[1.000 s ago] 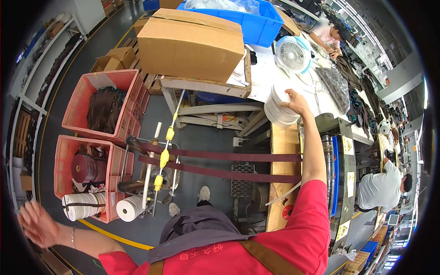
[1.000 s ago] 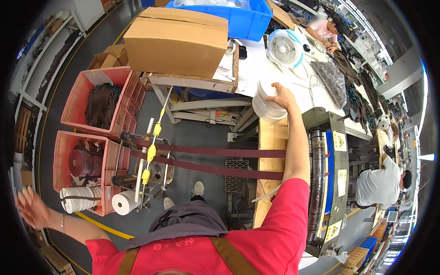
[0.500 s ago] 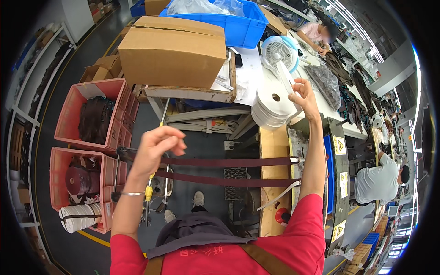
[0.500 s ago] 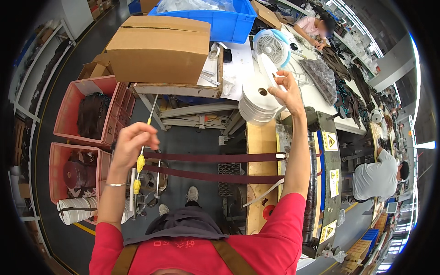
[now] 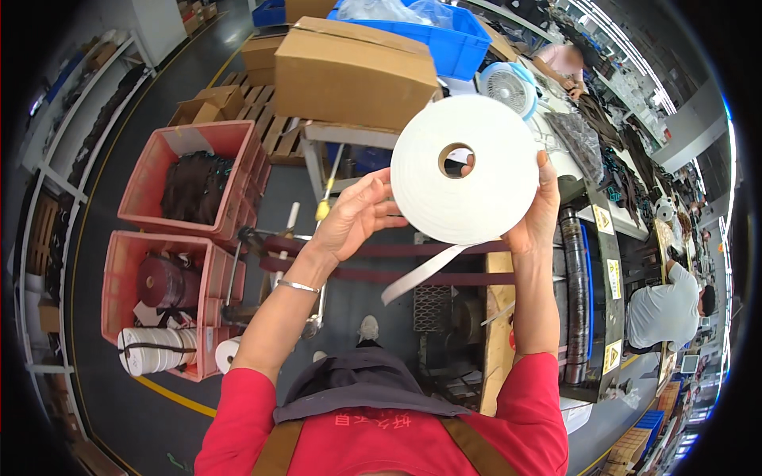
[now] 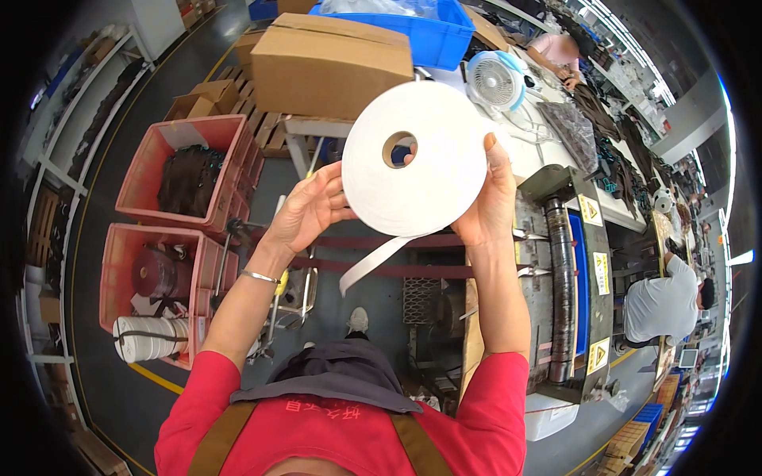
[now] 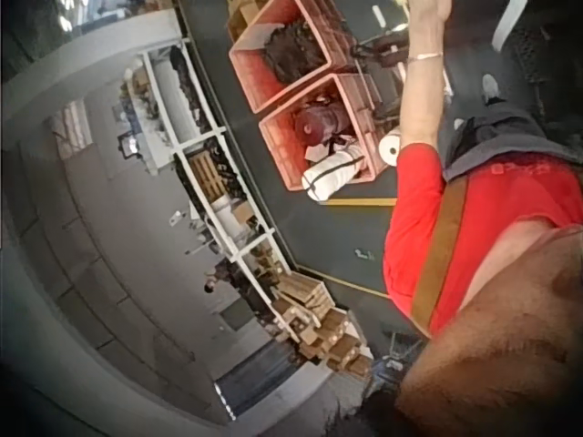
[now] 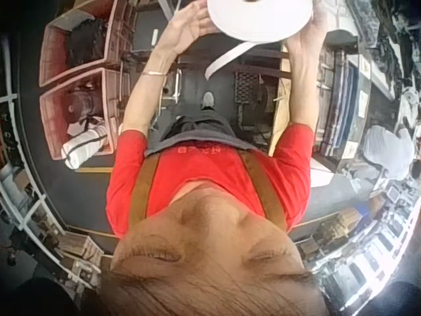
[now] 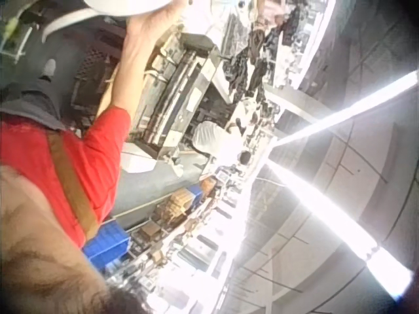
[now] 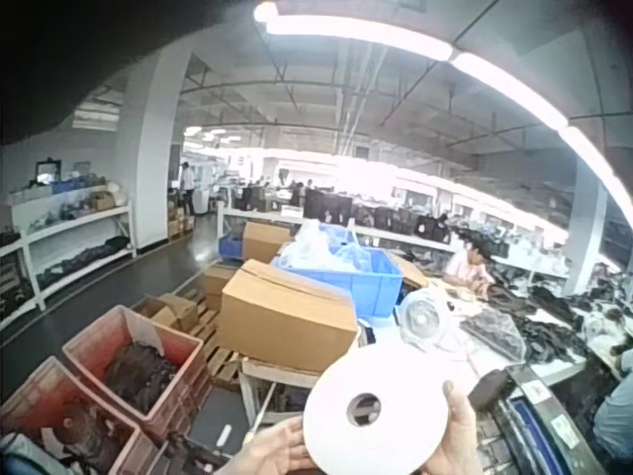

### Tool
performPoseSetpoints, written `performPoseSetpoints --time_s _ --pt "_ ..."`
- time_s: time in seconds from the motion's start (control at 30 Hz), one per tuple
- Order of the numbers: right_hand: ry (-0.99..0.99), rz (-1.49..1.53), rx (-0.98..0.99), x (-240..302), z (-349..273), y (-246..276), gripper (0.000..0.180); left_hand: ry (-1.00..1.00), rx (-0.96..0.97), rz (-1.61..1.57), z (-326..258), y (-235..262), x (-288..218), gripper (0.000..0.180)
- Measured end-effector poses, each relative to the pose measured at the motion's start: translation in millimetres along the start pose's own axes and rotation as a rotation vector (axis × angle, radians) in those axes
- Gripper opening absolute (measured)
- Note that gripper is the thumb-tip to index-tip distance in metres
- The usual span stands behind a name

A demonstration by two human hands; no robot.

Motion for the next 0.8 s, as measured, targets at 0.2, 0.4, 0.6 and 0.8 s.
performPoseSetpoints --time_s 0.2,0.4,0.6,0.8 --pt "-0.148 0.137 0.078 -72 -45 -31 0.058 -0.011 -0.117 -0.218 -89 12 -16 0.049" --pt "-0.296 0.377 -0.105 -158 -103 -31 0.051 0.019 -0.149 -0.472 -172 21 -13 0.057" --pt "-0.494 0.311 -0.342 -245 -187 16 0.042 0.114 -0.269 -0.503 -254 31 24 0.065" --pt "-0.814 0.024 -0.488 -326 -298 75 0.041 0.380 -0.499 -0.559 -367 35 106 0.065"
Point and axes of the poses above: each hand's wrist, its own z-axis towards the middle knuckle, its own y-axis out of the back of the hand, x = y × z, the point moved 4 cm from there along z, towards the middle knuckle, and after that the axes turned 1 degree about x, right-handed, at the moved point
